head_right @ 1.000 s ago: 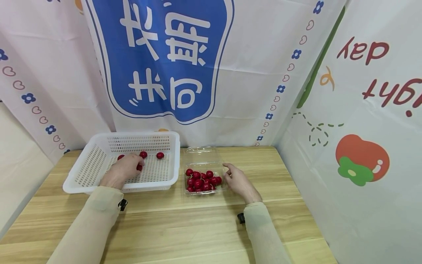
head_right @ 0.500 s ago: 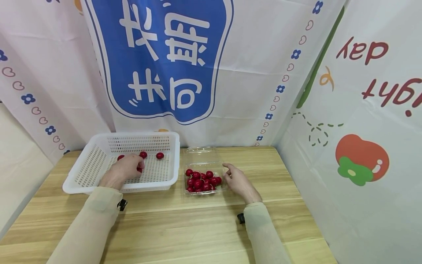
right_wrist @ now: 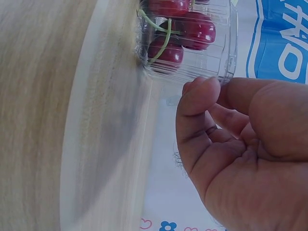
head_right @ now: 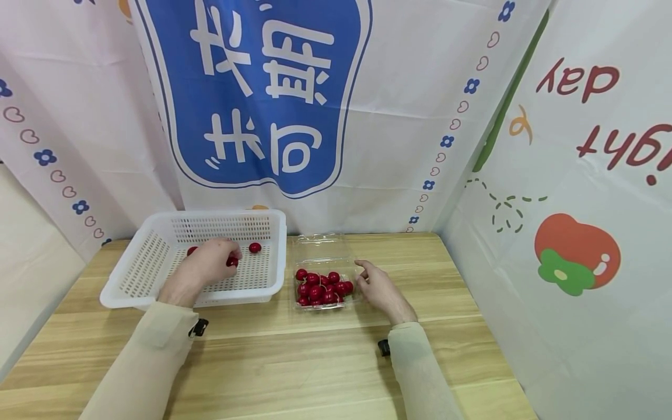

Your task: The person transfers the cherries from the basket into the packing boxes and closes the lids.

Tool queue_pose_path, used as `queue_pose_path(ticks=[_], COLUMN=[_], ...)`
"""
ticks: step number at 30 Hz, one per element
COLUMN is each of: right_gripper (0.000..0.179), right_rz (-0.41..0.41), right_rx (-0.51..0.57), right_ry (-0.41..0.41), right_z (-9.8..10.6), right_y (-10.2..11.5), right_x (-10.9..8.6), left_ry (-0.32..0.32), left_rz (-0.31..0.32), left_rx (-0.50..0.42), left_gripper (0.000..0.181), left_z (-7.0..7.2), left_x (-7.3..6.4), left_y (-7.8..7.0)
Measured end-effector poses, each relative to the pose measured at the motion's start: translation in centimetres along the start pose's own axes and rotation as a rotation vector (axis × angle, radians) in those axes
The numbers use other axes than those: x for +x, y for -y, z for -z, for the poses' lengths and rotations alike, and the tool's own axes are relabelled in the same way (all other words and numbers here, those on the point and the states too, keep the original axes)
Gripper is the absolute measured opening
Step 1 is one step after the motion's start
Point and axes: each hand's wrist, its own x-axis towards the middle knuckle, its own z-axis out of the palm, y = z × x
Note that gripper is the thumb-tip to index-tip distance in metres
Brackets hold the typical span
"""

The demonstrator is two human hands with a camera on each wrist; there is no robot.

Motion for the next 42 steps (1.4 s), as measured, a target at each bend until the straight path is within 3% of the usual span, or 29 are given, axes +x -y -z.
queue_pose_path(ticks=[5,11,23,42], right_gripper=[0.054,0.054,0.056,0.054], right_rz=[0.006,0.006,-0.006,0.002], right_rx=[0.004,-0.008,0.002,0.007], right_ry=[0.000,-0.001,0.004,0.003], right_z=[0.0,-0.1,0.0,0.0], right_y=[0.2,0.2,0.0,0.2], right_x=[0.0,0.0,-0.1,-0.1], left_ry=[-0.035,-0.106,-0.240,-0.257], left_rz=[-0.025,-0.101,-0.228,-0.316], left_rx=[0.006,0.017,0.040,0.023], left_gripper=[0.022,0.019,0.017,0.022], left_z=[0.4,0.7,0.2,-1.5], left_x=[-0.3,-0.7,-1.4,-1.2], left_y=[-1.7,-3.7,-7.8,-12.9])
